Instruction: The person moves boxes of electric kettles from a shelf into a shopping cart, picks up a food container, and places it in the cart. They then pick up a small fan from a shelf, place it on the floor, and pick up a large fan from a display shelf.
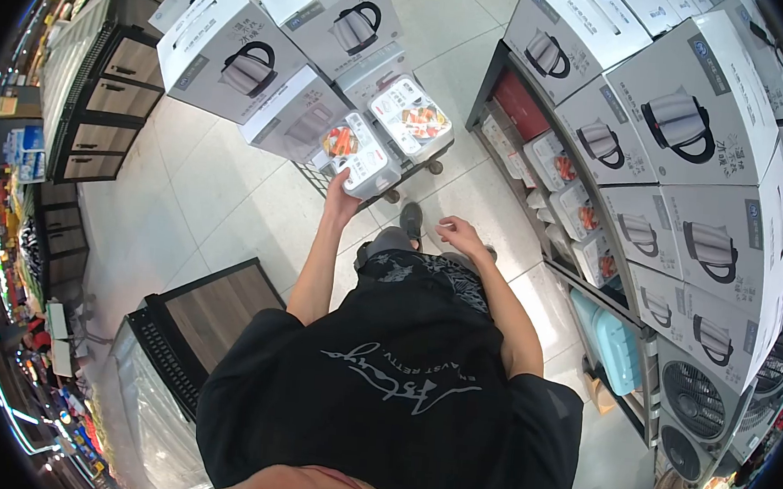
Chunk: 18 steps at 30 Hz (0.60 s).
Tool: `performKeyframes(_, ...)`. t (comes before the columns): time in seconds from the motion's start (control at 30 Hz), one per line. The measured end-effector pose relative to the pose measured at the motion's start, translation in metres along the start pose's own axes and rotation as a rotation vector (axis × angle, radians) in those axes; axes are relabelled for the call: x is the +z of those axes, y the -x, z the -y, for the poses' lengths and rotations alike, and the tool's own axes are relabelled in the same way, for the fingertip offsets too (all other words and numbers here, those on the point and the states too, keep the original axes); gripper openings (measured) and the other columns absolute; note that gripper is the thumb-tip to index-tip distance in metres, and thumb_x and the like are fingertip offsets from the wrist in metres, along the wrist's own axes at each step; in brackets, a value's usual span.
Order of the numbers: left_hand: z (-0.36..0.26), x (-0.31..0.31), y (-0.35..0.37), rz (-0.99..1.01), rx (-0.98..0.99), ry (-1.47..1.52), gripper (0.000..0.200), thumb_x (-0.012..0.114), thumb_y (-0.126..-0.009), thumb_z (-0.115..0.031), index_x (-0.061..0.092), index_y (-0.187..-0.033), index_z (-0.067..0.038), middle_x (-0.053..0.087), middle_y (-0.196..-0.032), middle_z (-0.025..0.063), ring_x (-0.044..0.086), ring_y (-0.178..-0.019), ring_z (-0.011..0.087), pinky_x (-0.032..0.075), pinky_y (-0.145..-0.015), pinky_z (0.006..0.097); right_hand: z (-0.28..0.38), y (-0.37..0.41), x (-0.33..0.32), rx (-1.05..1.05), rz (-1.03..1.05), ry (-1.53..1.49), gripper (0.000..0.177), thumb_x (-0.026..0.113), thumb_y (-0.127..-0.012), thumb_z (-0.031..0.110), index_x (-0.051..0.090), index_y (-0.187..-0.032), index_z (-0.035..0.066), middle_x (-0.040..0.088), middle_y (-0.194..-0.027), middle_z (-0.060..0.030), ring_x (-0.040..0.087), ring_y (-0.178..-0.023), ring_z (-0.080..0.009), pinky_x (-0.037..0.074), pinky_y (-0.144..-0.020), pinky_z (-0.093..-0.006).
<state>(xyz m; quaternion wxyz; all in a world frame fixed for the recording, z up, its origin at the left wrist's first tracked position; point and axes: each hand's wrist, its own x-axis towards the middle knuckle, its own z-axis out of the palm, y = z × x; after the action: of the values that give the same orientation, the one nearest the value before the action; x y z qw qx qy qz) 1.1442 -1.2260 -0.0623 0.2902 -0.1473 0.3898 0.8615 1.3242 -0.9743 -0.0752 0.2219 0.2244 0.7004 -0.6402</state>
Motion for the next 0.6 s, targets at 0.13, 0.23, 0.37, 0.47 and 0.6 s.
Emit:
performKeyframes(0.13, -0.008, -0.008, 0.000, 0.015, 0.119, 0.013, 0.048, 0.051, -0.089, -0.026, 0.040, -0.131, -0.006, 0.052, -0.127, 0.0083, 0.050, -0.115, 0.0242, 0.040, -0.094, 0.0431, -0.001, 0.002, 0.000, 0.019, 0.029, 0.015, 0.043, 0.062, -0.083, 0.032, 0.056, -0.114, 0.003, 0.064, -0.096, -0.0106, 0.063, -0.083, -0.0163, 0.048, -0.072, -0.0276)
performKeyframes(0.23, -0.011, -0.009, -0.005, -0.008, 0.187, -0.019, 0.048, 0.053, -0.089, -0.024, 0.038, -0.131, -0.006, 0.052, -0.127, 0.0087, 0.049, -0.117, 0.0236, 0.040, -0.094, 0.0423, -0.006, 0.000, 0.003, -0.008, 0.009, 0.012, 0.045, 0.063, -0.081, 0.034, 0.058, -0.112, 0.001, 0.065, -0.091, -0.0121, 0.064, -0.079, -0.0174, 0.049, -0.072, -0.0285)
performKeyframes(0.37, -0.007, -0.005, -0.010, -0.070, 0.234, -0.090, 0.050, 0.057, -0.087, -0.020, 0.037, -0.129, -0.006, 0.053, -0.124, 0.0097, 0.051, -0.114, 0.0229, 0.042, -0.092, 0.0417, -0.013, -0.002, 0.004, -0.036, -0.001, 0.015, 0.046, 0.064, -0.080, 0.035, 0.059, -0.110, 0.001, 0.065, -0.089, -0.0127, 0.065, -0.076, -0.0180, 0.049, -0.071, -0.0290)
performKeyframes(0.47, -0.007, 0.003, -0.008, -0.060, 0.221, -0.083, 0.049, 0.060, -0.086, -0.018, 0.036, -0.127, -0.005, 0.051, -0.123, 0.0095, 0.051, -0.112, 0.0225, 0.043, -0.090, 0.0404, -0.015, -0.001, 0.005, -0.024, -0.008, 0.036, 0.046, 0.065, -0.080, 0.035, 0.059, -0.110, 0.001, 0.065, -0.088, -0.0125, 0.065, -0.075, -0.0177, 0.049, -0.071, -0.0288)
performKeyframes(0.6, -0.001, 0.004, -0.008, -0.004, 0.156, -0.042, 0.049, 0.060, -0.086, -0.018, 0.036, -0.126, -0.006, 0.051, -0.123, 0.0089, 0.051, -0.112, 0.0224, 0.044, -0.088, 0.0405, -0.015, -0.001, 0.005, -0.034, -0.007, 0.058, 0.046, 0.065, -0.079, 0.036, 0.059, -0.110, 0.001, 0.066, -0.087, -0.0124, 0.065, -0.075, -0.0174, 0.049, -0.070, -0.0287)
